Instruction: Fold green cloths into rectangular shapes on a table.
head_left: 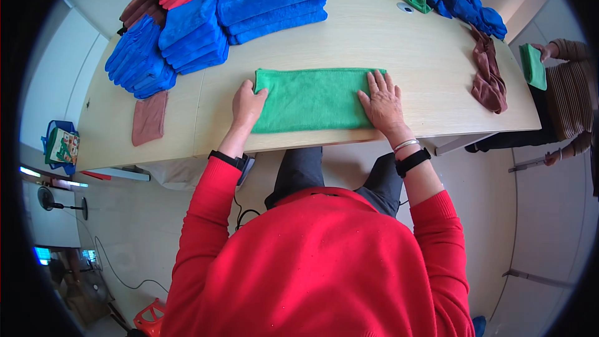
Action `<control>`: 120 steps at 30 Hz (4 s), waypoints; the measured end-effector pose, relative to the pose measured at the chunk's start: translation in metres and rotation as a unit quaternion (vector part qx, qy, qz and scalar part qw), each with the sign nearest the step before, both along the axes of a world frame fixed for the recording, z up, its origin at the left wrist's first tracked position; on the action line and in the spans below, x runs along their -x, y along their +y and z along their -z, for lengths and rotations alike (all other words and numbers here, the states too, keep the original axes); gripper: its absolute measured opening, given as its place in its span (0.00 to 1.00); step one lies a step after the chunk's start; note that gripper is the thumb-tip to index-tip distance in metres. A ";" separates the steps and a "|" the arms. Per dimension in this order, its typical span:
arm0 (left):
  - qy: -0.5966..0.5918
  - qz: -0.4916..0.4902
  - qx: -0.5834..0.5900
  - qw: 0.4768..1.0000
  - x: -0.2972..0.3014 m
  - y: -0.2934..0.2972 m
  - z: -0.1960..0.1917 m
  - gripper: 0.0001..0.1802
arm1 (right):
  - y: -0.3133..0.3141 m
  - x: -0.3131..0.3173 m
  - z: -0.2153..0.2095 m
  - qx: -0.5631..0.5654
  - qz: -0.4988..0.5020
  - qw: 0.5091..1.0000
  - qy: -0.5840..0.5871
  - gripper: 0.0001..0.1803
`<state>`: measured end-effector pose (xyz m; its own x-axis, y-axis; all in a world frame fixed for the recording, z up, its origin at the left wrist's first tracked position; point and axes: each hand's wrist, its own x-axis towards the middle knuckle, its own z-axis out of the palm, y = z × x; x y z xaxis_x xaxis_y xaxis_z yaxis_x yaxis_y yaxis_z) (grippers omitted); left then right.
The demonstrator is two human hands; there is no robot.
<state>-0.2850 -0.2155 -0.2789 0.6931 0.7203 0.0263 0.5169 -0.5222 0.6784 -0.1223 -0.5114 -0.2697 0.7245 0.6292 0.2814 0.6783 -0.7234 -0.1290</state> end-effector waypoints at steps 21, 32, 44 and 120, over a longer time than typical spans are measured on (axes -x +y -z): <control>-0.241 0.127 0.497 0.824 0.015 -0.016 -0.055 0.21 | 0.080 0.051 0.001 -0.053 -0.095 0.994 0.032 0.31; -0.201 0.182 0.448 0.852 -0.071 -0.067 -0.095 0.20 | 0.045 0.080 -0.014 -0.061 -0.132 0.988 0.049 0.27; -0.027 0.232 0.236 0.943 -0.154 -0.176 -0.060 0.35 | -0.018 0.130 -0.013 -0.097 -0.181 0.978 0.040 0.27; -0.542 -0.034 0.521 0.658 -0.301 0.288 -0.190 0.21 | -0.047 0.009 -0.015 -0.265 0.060 0.962 0.006 0.07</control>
<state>0.0160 0.0728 -0.0886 0.6389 0.7674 -0.0539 -0.5686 0.5183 0.6388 -0.1316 -0.5589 -0.2550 0.7874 0.3119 0.5317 0.5911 -0.6267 -0.5078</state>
